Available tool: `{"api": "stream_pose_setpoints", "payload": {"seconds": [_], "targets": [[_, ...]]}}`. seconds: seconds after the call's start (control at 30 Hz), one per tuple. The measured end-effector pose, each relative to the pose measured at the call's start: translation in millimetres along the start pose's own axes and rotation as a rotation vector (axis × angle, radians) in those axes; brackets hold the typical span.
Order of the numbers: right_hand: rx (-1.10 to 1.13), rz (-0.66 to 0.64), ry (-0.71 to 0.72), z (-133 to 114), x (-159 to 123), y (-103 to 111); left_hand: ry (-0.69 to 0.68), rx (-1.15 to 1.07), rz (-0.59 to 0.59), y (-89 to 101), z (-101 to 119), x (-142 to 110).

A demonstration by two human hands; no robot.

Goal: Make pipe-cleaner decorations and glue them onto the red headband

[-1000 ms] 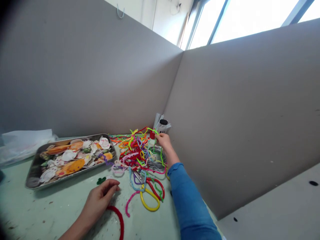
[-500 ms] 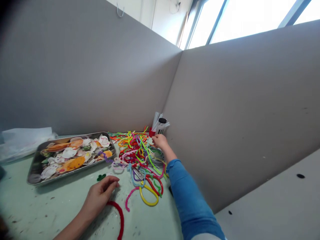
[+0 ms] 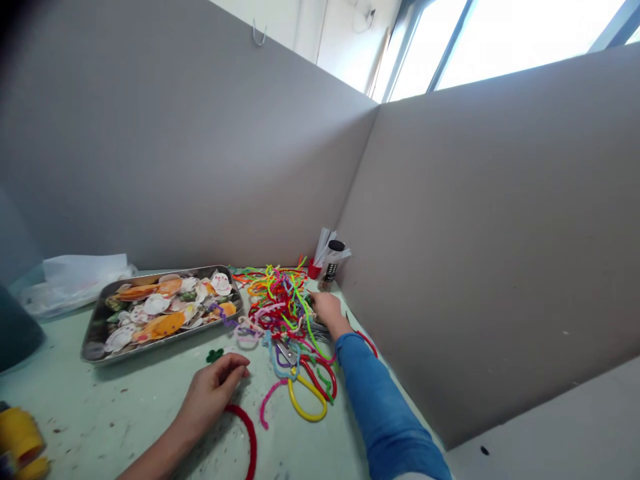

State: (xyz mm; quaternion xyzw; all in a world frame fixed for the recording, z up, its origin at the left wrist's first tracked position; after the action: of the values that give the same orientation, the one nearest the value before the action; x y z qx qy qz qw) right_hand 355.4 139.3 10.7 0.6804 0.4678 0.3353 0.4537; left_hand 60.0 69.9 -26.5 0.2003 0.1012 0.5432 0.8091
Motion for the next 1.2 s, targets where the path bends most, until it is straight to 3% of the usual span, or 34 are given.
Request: {"api": "stream_pose_setpoints", "payload": {"seconds": [0.13,0.27,0.43,0.5,0.6,0.67,0.73,0.83,1.0,1.2], "targets": [[0.222,0.148,0.034,2.2,1.7,24.0,0.004,0.006,0.005,-0.1,-0.6,0.3],[0.579,0.237,0.089,-0.4,-3.6,59.2,0.002,0.019,0.007,-1.4,-0.1,1.3],[0.976,0.136,0.158,-25.0,-31.7,78.7,-0.014,0.035,0.007,-1.1,0.0,2.0],[1.068,0.034,0.154,-39.6,-46.9,69.7,-0.020,0.040,0.010,0.5,1.1,0.9],[1.176,-0.138,0.137,-63.5,-71.4,39.0,-0.082,0.141,0.034,2.7,10.4,-5.8],[1.221,-0.241,0.120,-79.7,-88.3,11.8,-0.253,0.260,0.039,-0.5,27.5,-15.6],[1.210,-0.370,0.106,-97.3,-105.2,-18.5,-0.441,0.355,-0.046,-12.7,43.9,-29.0],[1.095,-0.501,0.182,-124.6,-123.4,-53.1,-0.601,0.478,-0.173,-30.0,55.3,-46.2],[0.673,-0.341,0.311,-146.7,-119.5,-73.3,-0.658,0.554,-0.187,-32.1,57.2,-51.9],[0.517,-0.226,0.340,-152.1,-112.7,-82.0,-0.648,0.495,-0.132,-25.8,58.9,-46.3]]}}
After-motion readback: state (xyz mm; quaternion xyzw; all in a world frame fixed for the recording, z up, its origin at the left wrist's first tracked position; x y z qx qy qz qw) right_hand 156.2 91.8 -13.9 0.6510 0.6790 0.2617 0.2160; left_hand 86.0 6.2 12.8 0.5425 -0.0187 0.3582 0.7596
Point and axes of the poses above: each hand's wrist, its own x-axis towards the middle knuckle, its own y-axis out of the back of the hand, z = x × y, the point moved 7 cm from there along x, towards the middle knuckle, and after that the axes turned 7 degrees about x, right-handed, at the moved point
